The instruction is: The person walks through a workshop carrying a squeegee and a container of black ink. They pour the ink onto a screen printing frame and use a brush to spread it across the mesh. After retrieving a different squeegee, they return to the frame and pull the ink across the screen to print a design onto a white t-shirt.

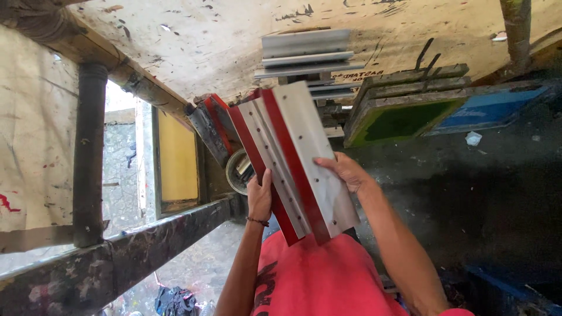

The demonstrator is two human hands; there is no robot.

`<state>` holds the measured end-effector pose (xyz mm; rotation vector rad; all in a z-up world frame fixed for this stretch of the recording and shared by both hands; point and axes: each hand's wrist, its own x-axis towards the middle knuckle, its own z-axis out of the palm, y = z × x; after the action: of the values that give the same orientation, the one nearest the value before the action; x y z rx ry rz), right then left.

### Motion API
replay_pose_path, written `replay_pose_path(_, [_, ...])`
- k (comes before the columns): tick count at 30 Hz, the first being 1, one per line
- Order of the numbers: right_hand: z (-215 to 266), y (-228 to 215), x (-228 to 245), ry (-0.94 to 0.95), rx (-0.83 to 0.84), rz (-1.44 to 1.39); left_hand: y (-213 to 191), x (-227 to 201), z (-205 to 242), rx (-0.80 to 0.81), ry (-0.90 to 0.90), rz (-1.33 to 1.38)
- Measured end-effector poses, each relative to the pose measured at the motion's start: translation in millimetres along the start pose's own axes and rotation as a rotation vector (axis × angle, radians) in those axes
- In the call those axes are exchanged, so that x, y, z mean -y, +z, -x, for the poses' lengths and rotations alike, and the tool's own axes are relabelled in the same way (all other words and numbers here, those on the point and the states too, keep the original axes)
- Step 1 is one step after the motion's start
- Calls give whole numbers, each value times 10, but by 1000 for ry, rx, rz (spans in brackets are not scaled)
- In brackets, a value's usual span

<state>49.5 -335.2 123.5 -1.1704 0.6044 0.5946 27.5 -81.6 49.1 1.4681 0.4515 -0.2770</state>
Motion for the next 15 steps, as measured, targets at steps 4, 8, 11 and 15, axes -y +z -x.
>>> replay_pose_path(4, [-282,-237,-251,-31,-8,-157,-252,833,-368,27,39,-17])
replay_pose_path(8, [-292,-196,-291,-76,4,-332,-266,927,-453,102,73,-41])
replay_pose_path(11, [-323,-158,-379,-95,31,-442,-134,723,-350,138,42,-86])
replay_pose_path(15, [-307,-106,-396,-88,52,-524,119,533,-196,176,-14,-10])
